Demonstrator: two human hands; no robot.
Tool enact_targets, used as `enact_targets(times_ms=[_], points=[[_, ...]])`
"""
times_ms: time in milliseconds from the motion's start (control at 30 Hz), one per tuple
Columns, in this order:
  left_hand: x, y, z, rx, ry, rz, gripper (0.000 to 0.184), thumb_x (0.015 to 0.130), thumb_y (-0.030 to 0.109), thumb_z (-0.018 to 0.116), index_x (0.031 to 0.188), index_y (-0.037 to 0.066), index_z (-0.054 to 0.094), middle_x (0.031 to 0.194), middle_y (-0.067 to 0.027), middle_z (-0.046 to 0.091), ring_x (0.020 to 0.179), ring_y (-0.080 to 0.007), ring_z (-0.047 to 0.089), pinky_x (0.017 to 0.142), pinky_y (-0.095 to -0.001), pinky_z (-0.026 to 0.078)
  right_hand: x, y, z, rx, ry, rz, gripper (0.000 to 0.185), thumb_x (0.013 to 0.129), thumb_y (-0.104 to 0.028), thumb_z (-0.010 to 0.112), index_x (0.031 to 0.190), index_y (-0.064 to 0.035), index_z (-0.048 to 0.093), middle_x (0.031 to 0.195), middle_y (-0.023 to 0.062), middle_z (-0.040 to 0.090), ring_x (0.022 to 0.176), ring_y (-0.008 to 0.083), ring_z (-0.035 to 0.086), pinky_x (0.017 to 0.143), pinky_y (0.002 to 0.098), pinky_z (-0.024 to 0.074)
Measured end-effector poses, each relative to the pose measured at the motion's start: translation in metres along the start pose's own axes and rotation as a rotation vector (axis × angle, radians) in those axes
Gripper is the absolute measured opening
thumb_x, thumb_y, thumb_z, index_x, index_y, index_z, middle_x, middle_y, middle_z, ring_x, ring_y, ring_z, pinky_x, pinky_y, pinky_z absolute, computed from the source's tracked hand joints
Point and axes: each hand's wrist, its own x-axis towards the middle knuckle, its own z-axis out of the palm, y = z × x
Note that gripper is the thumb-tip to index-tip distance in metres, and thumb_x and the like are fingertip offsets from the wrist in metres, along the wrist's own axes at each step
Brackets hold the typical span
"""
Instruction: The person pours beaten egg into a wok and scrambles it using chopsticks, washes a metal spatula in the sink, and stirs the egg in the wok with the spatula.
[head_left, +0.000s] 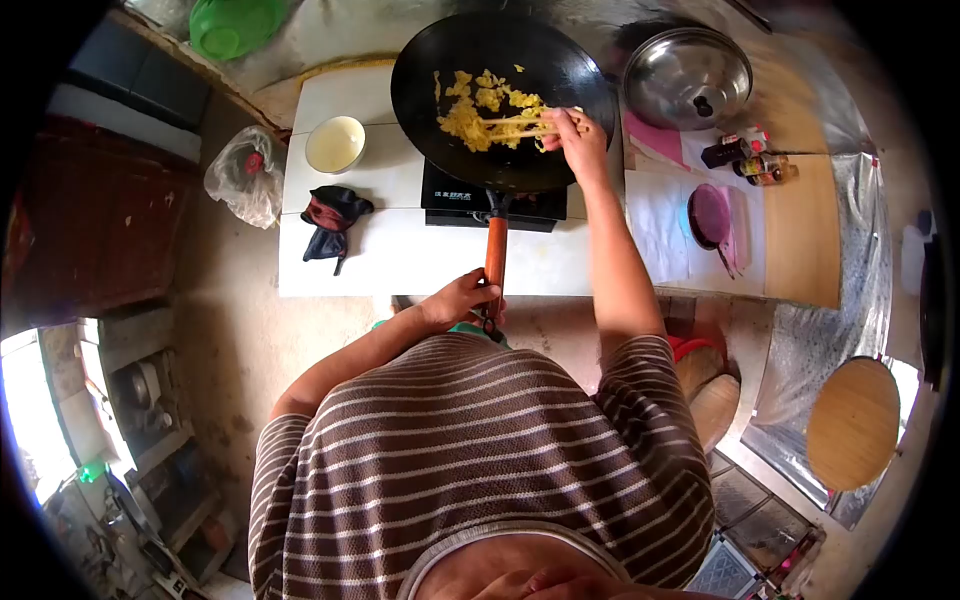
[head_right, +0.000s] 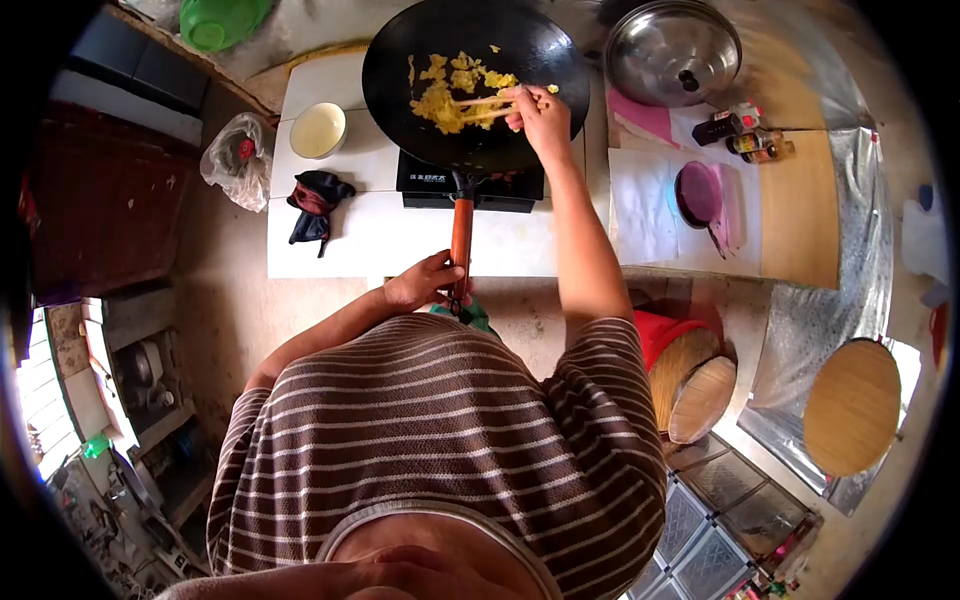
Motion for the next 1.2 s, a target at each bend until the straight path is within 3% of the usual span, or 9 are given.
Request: enact_targets(times_ms=[67, 167, 300, 567, 767, 833, 967, 1067, 1200], points=[[-0.002, -0.002, 0.000, -0.001, 0.000, -0.004, 0.033, 0.098, 0.025, 0.046, 0.122, 0.004, 0.037, 0.101, -0.0125, 0.059, 0.091, -0.0242, 0.063, 0.074, -0.0362, 0.052, 0.003, 0.016, -0.021, -0.058, -0.017, -0.033, 0.025, 0.092, -0.022, 0.055, 0.093, -0.0002, 0.068, 0.073, 0.0056, 0.067, 0.055, 0.0098, 0.062, 0.052, 0.0225, 0.0496], [0.000, 0.001, -0.003, 0.021, 0.006, -0.012, 0.034, 0.097, 0.026, 0.047, 0.121, 0.004, 0.038, 0.103, -0.0126, 0.058, 0.091, -0.0241, 0.063, 0.074, -0.0356, 0.052, 0.018, 0.014, -0.050, -0.200, 0.219, -0.108, 0.026, 0.092, -0.024, 0.056, 0.093, -0.0014, 0.068, 0.069, 0.0055, 0.067, 0.055, 0.0099, 0.061, 0.052, 0.0230, 0.0490], [-0.002, 0.005, -0.001, 0.051, 0.007, -0.036, 0.034, 0.098, 0.026, 0.046, 0.122, 0.004, 0.038, 0.104, -0.0128, 0.057, 0.092, -0.0237, 0.063, 0.077, -0.0366, 0.051, 0.032, 0.051, -0.013, -0.197, 0.335, -0.184, 0.024, 0.092, -0.022, 0.057, 0.092, -0.0003, 0.067, 0.067, 0.0058, 0.066, 0.056, 0.0122, 0.063, 0.052, 0.0257, 0.0493], [0.002, 0.002, -0.008, 0.024, -0.043, -0.041, 0.031, 0.098, 0.023, 0.044, 0.123, 0.004, 0.038, 0.104, -0.0121, 0.057, 0.094, -0.0239, 0.062, 0.082, -0.0406, 0.051, -0.010, -0.001, 0.009, 0.121, -0.043, -0.009, 0.022, 0.093, -0.018, 0.056, 0.092, 0.0002, 0.068, 0.074, 0.0073, 0.067, 0.057, 0.0101, 0.062, 0.052, 0.0230, 0.0516], [0.000, 0.005, -0.010, 0.029, -0.046, -0.048, 0.031, 0.098, 0.022, 0.045, 0.122, 0.003, 0.038, 0.106, -0.0126, 0.057, 0.096, -0.0247, 0.061, 0.082, -0.0411, 0.051, 0.023, 0.007, -0.035, -0.395, 0.357, -0.188, 0.020, 0.092, -0.021, 0.058, 0.093, -0.0028, 0.067, 0.073, 0.0064, 0.067, 0.059, 0.0110, 0.062, 0.053, 0.0257, 0.0500], [0.001, 0.002, -0.010, 0.016, -0.054, -0.048, 0.031, 0.098, 0.021, 0.045, 0.122, 0.003, 0.038, 0.106, -0.0126, 0.057, 0.095, -0.0246, 0.061, 0.082, -0.0407, 0.052, 0.039, 0.037, -0.010, -0.064, 0.390, -0.210, 0.021, 0.092, -0.021, 0.058, 0.091, -0.0023, 0.067, 0.071, 0.0060, 0.066, 0.058, 0.0112, 0.062, 0.053, 0.0251, 0.0496], [0.002, 0.003, -0.011, 0.032, -0.056, -0.051, 0.031, 0.098, 0.021, 0.045, 0.122, 0.003, 0.038, 0.106, -0.0126, 0.057, 0.095, -0.0247, 0.061, 0.082, -0.0400, 0.052, 0.036, 0.023, 0.041, 0.214, 0.055, 0.063, 0.024, 0.091, -0.022, 0.058, 0.093, -0.0012, 0.069, 0.070, 0.0077, 0.066, 0.053, 0.0093, 0.060, 0.053, 0.0213, 0.0499], [0.002, 0.004, -0.013, 0.036, -0.061, -0.049, 0.032, 0.098, 0.022, 0.046, 0.122, 0.003, 0.038, 0.107, -0.0126, 0.057, 0.095, -0.0246, 0.061, 0.083, -0.0407, 0.051, 0.011, 0.000, 0.023, 0.237, -0.046, 0.072, 0.024, 0.092, -0.021, 0.056, 0.093, -0.0003, 0.068, 0.072, 0.0072, 0.066, 0.053, 0.0095, 0.060, 0.053, 0.0206, 0.0506], [0.000, 0.007, -0.015, 0.029, -0.064, -0.066, 0.033, 0.098, 0.024, 0.047, 0.121, 0.003, 0.038, 0.107, -0.0128, 0.057, 0.095, -0.0245, 0.062, 0.084, -0.0412, 0.052, -0.003, -0.004, -0.017, -0.138, 0.077, -0.031, 0.025, 0.093, -0.023, 0.055, 0.095, -0.0015, 0.068, 0.079, 0.0055, 0.067, 0.058, 0.0084, 0.061, 0.053, 0.0216, 0.0506]])
